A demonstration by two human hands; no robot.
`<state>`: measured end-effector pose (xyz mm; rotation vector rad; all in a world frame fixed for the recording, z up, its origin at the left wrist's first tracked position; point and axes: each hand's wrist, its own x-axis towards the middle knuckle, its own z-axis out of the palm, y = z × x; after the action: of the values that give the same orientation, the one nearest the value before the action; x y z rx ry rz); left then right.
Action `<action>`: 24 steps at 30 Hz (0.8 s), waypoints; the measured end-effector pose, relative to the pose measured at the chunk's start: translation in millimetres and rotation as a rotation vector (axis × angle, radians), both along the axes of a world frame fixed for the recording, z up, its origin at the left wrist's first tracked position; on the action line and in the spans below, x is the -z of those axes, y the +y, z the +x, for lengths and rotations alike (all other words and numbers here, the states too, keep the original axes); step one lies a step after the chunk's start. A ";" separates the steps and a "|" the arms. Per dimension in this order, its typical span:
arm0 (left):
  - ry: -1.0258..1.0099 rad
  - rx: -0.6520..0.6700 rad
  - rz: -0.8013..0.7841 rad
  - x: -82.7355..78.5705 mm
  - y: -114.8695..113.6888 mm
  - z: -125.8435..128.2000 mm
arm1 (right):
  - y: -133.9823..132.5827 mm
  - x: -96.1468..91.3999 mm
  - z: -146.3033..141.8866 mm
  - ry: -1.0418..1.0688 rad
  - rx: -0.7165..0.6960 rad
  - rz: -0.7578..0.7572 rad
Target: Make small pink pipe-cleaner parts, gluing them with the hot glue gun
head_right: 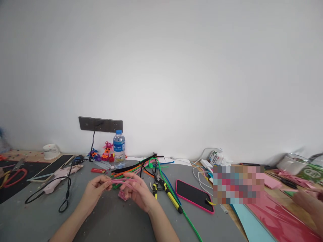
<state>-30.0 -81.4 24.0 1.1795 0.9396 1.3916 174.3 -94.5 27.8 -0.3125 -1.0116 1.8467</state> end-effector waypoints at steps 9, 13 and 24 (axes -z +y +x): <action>0.011 0.086 -0.013 -1.2 -1.1 5.7 | 3.1 7.9 -2.8 -0.068 0.000 -0.063; 0.075 0.162 -0.004 0.4 -0.7 6.9 | 1.9 7.0 -5.6 -0.117 0.001 -0.057; 0.077 0.187 -0.123 0.2 -4.2 6.5 | 9.1 11.5 -8.6 -0.164 0.151 -0.016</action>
<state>-23.5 -85.6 23.9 1.2024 0.9298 1.1313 165.7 -85.5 16.3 -0.5430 -1.0546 1.7142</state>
